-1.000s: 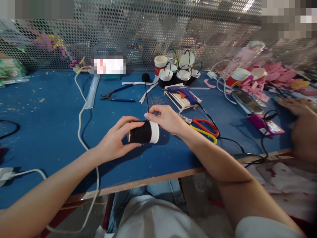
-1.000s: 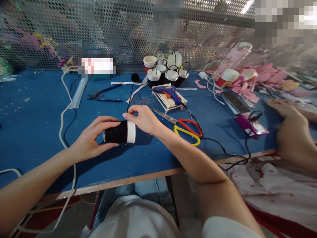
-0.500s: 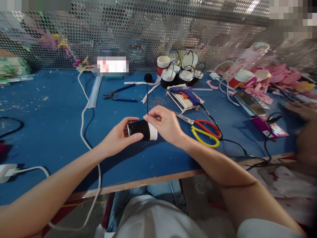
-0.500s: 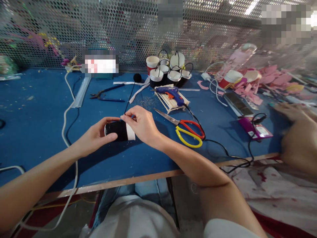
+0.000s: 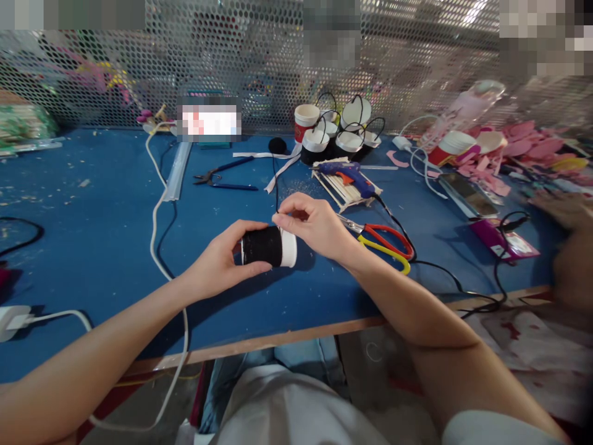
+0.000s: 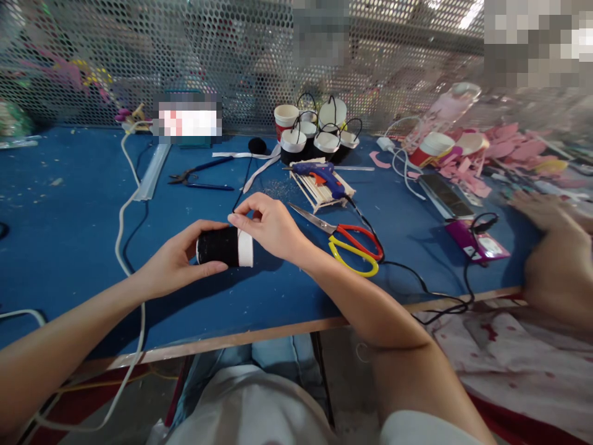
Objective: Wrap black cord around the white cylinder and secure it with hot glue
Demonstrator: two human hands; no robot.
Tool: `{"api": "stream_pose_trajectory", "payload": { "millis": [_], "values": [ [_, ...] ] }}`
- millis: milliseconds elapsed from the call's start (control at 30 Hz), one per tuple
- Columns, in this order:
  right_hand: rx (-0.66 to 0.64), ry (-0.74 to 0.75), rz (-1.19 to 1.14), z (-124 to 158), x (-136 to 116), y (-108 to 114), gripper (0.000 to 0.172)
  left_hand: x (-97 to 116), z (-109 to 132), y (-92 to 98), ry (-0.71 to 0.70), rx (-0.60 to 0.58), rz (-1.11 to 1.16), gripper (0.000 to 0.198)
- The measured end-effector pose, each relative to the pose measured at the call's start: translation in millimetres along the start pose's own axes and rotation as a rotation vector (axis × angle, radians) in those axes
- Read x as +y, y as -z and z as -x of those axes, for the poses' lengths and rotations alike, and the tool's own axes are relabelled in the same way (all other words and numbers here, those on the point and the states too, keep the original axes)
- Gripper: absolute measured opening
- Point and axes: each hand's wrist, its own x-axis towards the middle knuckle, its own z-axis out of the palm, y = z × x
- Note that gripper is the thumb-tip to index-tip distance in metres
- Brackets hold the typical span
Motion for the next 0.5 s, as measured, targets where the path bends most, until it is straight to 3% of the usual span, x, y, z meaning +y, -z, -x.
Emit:
{"api": "stream_pose_trajectory", "payload": {
  "millis": [267, 400, 500],
  "values": [
    [-0.080, -0.067, -0.066, -6.0, -0.9, -0.3, 0.017, 8.7, 3.5, -1.2, -0.160, -0.089, -0.187, 0.058],
    [-0.148, -0.114, -0.125, -8.7, 3.1, -5.3, 0.018, 12.9, 4.0, -1.7, -0.162, -0.200, -0.276, 0.059],
    [-0.175, -0.114, -0.044, -10.0, 7.2, -6.1, 0.017, 14.7, 3.1, -1.3, -0.159, -0.189, -0.283, 0.054]
  ]
}}
